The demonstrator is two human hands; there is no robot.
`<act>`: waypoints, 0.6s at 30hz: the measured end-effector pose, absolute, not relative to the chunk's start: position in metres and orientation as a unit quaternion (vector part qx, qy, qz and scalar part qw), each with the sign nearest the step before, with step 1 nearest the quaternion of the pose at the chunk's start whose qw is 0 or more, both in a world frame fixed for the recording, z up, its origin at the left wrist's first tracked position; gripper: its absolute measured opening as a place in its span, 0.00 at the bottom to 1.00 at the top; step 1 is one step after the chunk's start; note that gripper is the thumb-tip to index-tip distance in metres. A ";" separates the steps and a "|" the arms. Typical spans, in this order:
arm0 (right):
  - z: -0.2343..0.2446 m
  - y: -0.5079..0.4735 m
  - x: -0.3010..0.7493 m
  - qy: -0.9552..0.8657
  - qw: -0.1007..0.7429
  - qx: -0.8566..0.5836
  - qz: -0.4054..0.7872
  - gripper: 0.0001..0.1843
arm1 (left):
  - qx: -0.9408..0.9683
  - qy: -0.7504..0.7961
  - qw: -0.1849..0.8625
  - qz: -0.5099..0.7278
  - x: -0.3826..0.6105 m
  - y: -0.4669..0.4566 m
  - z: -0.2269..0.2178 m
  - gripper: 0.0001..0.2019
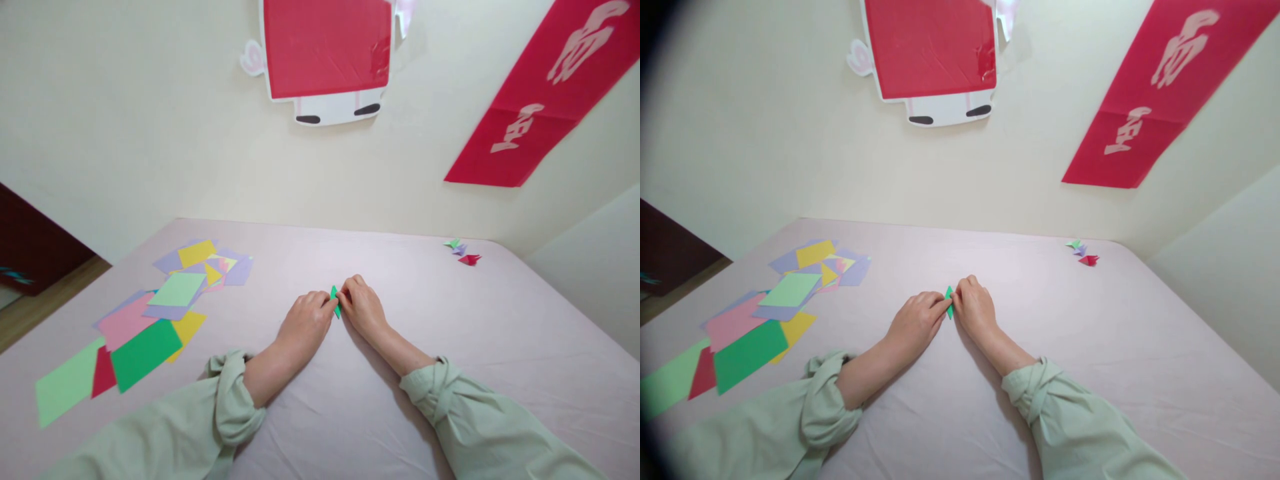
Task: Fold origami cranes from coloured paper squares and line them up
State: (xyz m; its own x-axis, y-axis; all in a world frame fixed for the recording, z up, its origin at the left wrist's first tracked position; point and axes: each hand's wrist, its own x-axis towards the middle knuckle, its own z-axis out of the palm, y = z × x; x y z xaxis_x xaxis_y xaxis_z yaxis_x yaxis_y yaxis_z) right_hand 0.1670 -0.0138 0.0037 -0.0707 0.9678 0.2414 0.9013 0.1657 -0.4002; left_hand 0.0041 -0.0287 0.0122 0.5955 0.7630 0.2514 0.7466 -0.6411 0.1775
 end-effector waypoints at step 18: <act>0.018 -0.056 0.172 -0.807 0.128 -0.577 0.008 0.15 | 0.892 0.423 0.032 0.156 0.003 -0.031 0.015 0.11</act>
